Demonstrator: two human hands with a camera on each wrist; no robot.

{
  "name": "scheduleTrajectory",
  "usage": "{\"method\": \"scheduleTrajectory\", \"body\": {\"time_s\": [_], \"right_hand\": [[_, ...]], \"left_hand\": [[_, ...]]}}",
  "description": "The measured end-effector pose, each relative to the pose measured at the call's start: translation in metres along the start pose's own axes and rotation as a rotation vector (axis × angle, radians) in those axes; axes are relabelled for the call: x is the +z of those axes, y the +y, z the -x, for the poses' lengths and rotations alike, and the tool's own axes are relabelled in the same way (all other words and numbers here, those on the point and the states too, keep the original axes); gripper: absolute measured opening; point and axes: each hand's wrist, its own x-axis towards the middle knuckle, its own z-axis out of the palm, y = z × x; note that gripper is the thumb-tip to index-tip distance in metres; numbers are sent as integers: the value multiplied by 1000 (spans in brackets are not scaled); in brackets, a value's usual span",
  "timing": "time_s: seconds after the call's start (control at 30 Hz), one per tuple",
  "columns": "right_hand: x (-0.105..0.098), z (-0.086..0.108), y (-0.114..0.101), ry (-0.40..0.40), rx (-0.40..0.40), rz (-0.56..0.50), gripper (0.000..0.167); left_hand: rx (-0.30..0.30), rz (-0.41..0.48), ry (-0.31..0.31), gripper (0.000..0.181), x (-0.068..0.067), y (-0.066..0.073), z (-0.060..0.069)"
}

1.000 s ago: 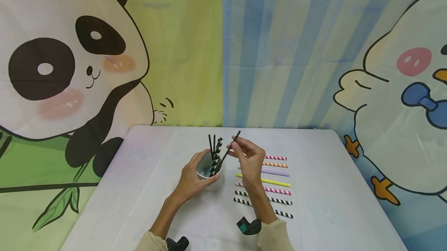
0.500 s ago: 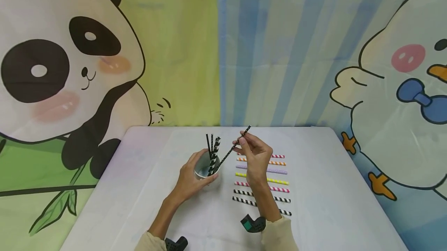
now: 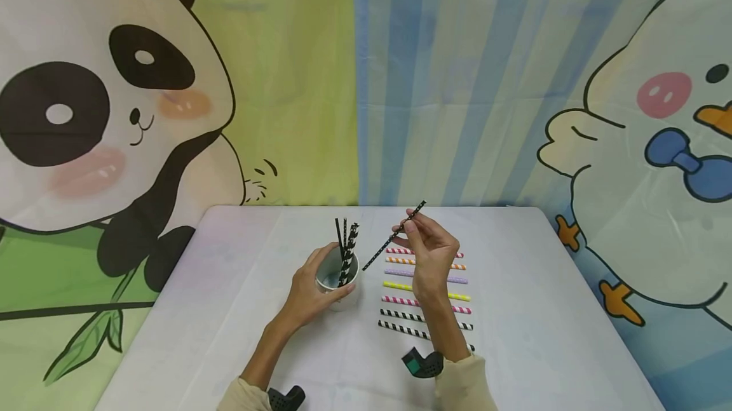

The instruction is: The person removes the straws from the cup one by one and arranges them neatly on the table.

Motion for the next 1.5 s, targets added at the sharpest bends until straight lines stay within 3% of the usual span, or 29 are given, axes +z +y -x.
{"method": "scheduleTrajectory", "body": {"time_s": [0.17, 0.43, 1.1, 1.5], "right_hand": [[-14, -4, -4, 7, -19, 17, 29], [-55, -14, -15, 68, -48, 89, 29], [-132, -29, -34, 151, -127, 259, 28], [-152, -39, -35, 149, -147, 348, 24]], "left_hand": [[1, 9, 3, 90, 2, 0, 0], [-3, 4, -4, 92, 5, 0, 1], [-8, -4, 7, 90, 2, 2, 3], [-6, -15, 8, 91, 0, 1, 1]]}}
